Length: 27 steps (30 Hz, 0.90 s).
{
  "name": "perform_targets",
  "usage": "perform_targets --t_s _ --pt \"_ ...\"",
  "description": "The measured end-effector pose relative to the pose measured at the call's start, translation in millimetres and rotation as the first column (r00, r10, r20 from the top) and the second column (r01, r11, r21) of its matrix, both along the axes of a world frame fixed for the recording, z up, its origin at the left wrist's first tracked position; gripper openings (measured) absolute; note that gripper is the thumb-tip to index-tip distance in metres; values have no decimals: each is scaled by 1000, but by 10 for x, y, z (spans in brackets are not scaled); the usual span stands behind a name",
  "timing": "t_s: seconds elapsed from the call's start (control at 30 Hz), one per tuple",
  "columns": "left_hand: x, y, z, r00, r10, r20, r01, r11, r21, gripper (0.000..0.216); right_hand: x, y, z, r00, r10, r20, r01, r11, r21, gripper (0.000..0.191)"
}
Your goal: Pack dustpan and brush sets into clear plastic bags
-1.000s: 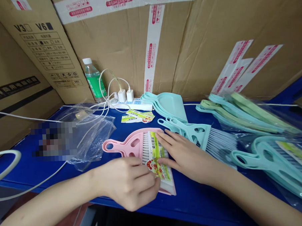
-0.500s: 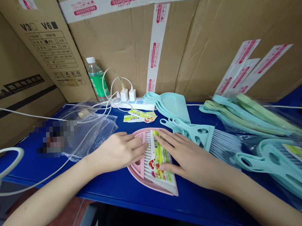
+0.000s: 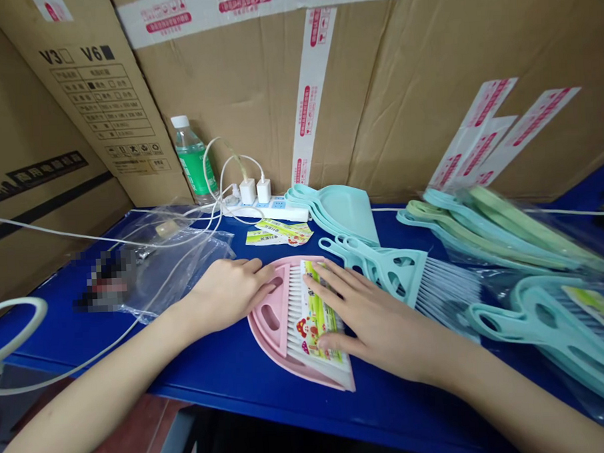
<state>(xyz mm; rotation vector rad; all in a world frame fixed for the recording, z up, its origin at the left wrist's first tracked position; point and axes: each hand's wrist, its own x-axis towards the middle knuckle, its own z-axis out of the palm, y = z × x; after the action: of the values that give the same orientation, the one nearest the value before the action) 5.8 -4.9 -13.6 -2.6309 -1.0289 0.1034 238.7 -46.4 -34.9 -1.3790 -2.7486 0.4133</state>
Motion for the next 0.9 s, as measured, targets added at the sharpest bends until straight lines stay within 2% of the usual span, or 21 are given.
perform_targets --t_s 0.27,0.5,0.9 --pt "16 5 -25 999 47 15 -47 998 -34 29 20 -23 -21 999 12 -35 -11 999 48 79" --pt "26 30 -77 998 52 25 -52 999 1 30 4 -8 -26 1000 17 -19 -15 994 105 74" --pt "28 73 -127 995 45 93 -47 999 17 38 -89 -43 48 995 97 -30 -96 995 35 72"
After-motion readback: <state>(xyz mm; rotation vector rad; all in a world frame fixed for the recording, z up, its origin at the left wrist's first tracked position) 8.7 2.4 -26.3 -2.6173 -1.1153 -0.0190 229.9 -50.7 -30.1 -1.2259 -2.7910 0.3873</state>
